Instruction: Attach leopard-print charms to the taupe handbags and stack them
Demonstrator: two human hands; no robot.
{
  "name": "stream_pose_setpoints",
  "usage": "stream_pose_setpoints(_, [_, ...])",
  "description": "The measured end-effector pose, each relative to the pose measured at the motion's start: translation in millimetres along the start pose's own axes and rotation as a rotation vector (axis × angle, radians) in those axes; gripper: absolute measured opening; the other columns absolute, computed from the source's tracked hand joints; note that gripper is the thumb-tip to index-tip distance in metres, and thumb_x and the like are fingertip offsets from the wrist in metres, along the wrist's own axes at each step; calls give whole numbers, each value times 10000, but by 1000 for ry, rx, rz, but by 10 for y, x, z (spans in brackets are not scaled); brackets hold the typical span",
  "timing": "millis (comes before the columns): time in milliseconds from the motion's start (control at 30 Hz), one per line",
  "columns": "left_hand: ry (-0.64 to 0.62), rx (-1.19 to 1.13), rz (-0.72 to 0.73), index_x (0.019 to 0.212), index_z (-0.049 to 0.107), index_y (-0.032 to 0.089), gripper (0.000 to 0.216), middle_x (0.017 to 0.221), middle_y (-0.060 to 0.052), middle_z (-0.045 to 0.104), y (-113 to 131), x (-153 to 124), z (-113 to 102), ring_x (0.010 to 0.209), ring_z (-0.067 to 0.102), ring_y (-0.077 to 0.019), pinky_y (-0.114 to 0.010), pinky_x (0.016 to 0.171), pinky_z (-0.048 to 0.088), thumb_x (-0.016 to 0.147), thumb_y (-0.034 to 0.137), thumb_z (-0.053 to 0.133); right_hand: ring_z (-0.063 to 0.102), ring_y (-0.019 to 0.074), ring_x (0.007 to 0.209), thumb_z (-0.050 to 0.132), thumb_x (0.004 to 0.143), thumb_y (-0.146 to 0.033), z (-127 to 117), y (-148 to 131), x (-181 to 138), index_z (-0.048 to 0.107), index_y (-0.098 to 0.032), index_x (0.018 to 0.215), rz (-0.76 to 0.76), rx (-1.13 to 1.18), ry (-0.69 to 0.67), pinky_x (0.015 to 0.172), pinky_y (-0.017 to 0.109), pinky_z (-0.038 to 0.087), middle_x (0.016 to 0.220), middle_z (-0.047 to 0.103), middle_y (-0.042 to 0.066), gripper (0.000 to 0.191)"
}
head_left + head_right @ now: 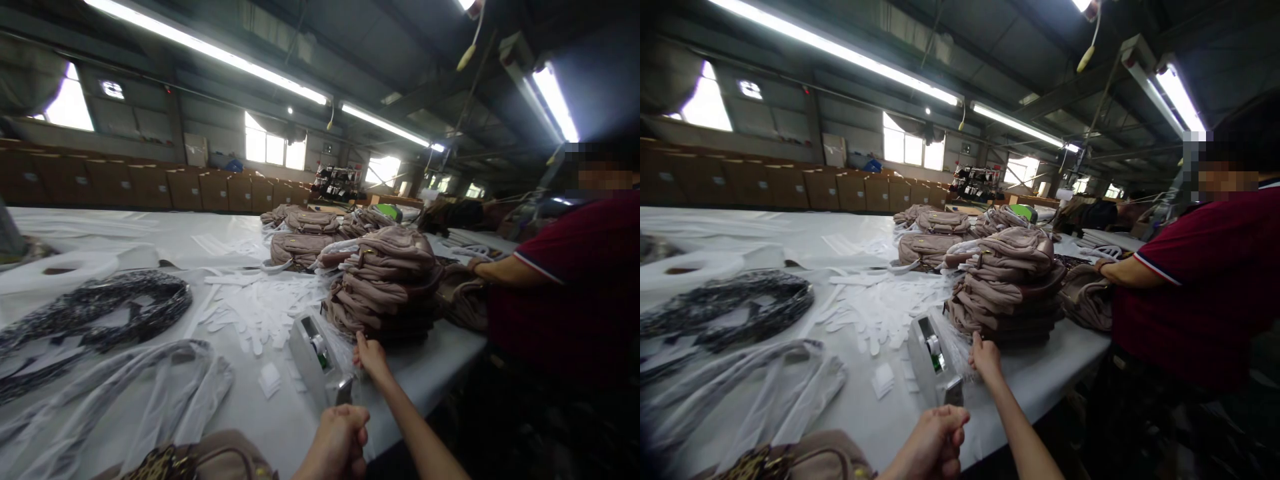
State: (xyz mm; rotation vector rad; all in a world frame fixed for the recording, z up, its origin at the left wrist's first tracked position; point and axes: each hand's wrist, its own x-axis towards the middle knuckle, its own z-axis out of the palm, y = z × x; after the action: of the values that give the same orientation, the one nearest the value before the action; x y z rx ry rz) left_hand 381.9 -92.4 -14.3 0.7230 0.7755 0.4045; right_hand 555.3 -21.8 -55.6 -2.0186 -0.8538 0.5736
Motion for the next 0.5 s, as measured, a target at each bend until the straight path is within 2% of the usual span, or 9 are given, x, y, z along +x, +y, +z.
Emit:
stream_pose_setpoints(133, [-21,43,-8,570,479,196,111,343,82,402,-127,116,36,261,141,-20,-183,306,102,598,239,577,544,126,477,611,782,-385,-343,38,-237,551,-179,419,-75,16,5,485,214,317,428,566,3,422])
stream_pose_setpoints(267, [-11,107,-30,523,485,188,127,336,64,407,-263,238,69,254,177,-30,-189,307,132,604,222,577,430,89,340,631,729,-480,-513,131,-486,578,-153,445,7,83,-109,397,205,260,358,536,6,436])
stream_pose_setpoints(333, [11,140,-33,503,482,187,142,339,61,413,-316,283,87,252,196,-37,-194,312,163,615,213,565,380,75,282,584,736,-546,-525,149,-578,616,-133,550,88,156,-182,344,193,202,376,568,24,454])
stream_pose_setpoints(400, [42,176,-31,483,483,186,157,331,58,416,-356,311,104,245,210,-43,-200,319,174,627,191,546,398,70,284,543,746,-580,-525,136,-648,632,-125,711,150,253,-228,328,172,171,465,632,49,465])
stream_pose_setpoints(500, [97,236,-23,432,466,189,223,281,56,385,-388,324,121,227,196,-49,-213,326,129,645,142,512,479,66,360,531,757,-559,-531,85,-719,598,-149,904,194,393,-246,347,143,218,647,700,72,441])
